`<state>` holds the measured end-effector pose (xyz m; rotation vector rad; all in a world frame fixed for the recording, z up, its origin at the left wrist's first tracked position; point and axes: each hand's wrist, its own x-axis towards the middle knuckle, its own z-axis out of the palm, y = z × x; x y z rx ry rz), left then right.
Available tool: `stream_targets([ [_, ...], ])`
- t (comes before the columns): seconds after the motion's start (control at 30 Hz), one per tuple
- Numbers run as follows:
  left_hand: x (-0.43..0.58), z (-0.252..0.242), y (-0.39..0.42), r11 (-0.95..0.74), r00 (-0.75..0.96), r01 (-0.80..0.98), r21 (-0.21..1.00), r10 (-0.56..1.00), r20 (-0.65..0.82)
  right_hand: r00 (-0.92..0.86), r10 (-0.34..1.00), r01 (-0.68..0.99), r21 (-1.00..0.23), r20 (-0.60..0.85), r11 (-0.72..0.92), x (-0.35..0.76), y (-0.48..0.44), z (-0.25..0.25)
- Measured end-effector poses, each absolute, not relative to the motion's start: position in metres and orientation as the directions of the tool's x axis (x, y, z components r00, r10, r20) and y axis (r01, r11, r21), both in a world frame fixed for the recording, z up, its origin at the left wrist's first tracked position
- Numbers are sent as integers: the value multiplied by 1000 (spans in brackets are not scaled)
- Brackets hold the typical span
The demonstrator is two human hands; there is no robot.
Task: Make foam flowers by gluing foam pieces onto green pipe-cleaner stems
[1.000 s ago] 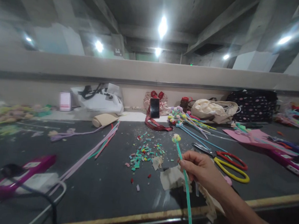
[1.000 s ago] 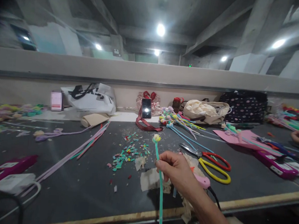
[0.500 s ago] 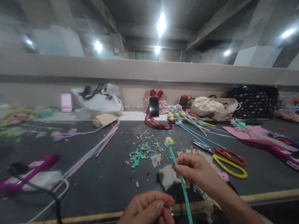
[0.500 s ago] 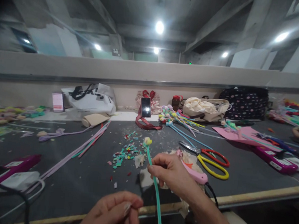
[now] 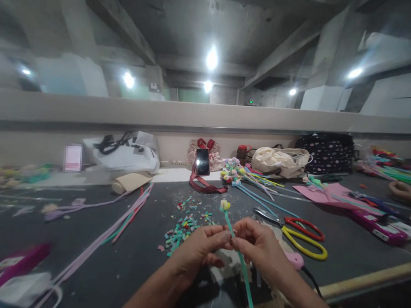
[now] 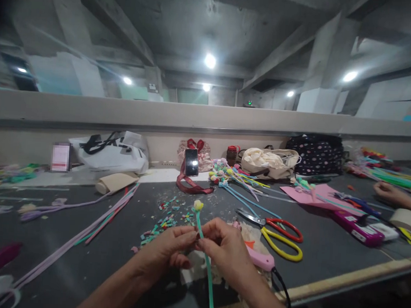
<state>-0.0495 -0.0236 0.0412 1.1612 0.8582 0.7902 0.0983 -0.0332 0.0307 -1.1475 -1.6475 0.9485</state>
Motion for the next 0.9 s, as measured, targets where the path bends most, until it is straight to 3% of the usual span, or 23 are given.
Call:
stream_targets([
  [0.17, -36, 29, -16, 255, 489, -90, 963, 853, -180, -151, 933, 430, -828, 327, 359, 99, -30, 24],
  [0.27, -36, 25, -15, 199, 469, -69, 978, 871, -144, -163, 937, 432, -831, 309, 350, 99, -29, 24],
  [0.6, -38, 20, -11, -65, 392, 34, 997, 919, 46, -176, 967, 120, -971, 183, 206, 95, -26, 26],
  [0.9, -43, 17, -14, -186, 420, 93, 978, 898, 131, -116, 988, 42, -993, 106, 111, 97, -19, 19],
])
